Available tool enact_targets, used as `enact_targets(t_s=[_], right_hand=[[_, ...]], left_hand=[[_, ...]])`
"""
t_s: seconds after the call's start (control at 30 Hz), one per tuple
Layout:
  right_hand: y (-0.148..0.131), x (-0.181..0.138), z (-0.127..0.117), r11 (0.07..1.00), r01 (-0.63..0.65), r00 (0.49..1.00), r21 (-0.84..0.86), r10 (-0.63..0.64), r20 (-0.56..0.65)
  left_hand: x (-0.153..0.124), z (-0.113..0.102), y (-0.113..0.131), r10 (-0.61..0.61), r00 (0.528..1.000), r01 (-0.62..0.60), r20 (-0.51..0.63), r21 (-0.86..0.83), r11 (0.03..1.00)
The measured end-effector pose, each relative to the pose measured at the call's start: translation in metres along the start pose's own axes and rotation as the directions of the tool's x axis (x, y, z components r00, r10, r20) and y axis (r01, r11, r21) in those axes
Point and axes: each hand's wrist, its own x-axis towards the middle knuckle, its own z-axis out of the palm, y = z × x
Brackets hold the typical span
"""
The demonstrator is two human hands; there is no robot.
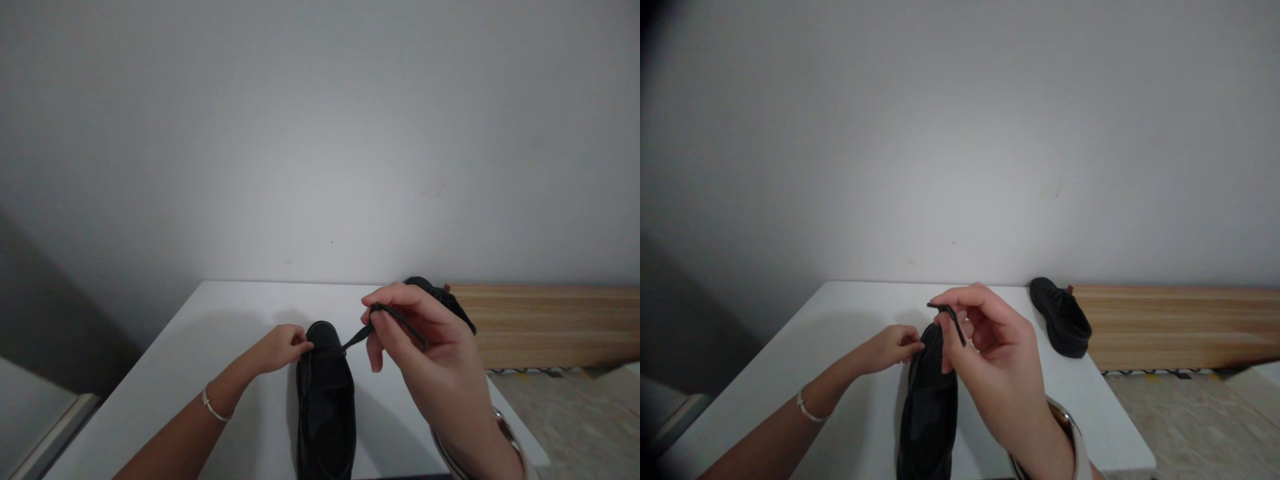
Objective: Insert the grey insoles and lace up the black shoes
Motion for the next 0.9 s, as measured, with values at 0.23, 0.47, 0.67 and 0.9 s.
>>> enact_targets(t_s=[0.23, 0.47, 0.67, 0.9], right_hand=[[0.004, 0.004, -0.001, 0.996, -0.021, 0.999, 0.084, 0.024, -0.042], [0.018, 0.005, -0.007, 0.996, -0.078, 0.997, 0.048, 0.079, -0.010], [0.013, 0.004, -0.006, 1.000, 0.007, 1.000, -0.005, -0.008, -0.021], [-0.015, 0.001, -0.011, 0.967, 0.229, 0.970, -0.109, -0.236, -0.059]], left_hand=[[0.001, 0.002, 0.008, 0.095, 0.992, -0.106, -0.089, -0.137, 0.985], [-0.016, 0.001, 0.023, 0.153, 0.964, -0.202, -0.219, -0.226, 0.953], [-0.017, 0.001, 0.022, 0.177, 0.965, -0.215, -0.191, -0.203, 0.955], [-0.016, 0.015, 0.008, 0.193, 0.970, -0.213, -0.149, -0.133, 0.968]])
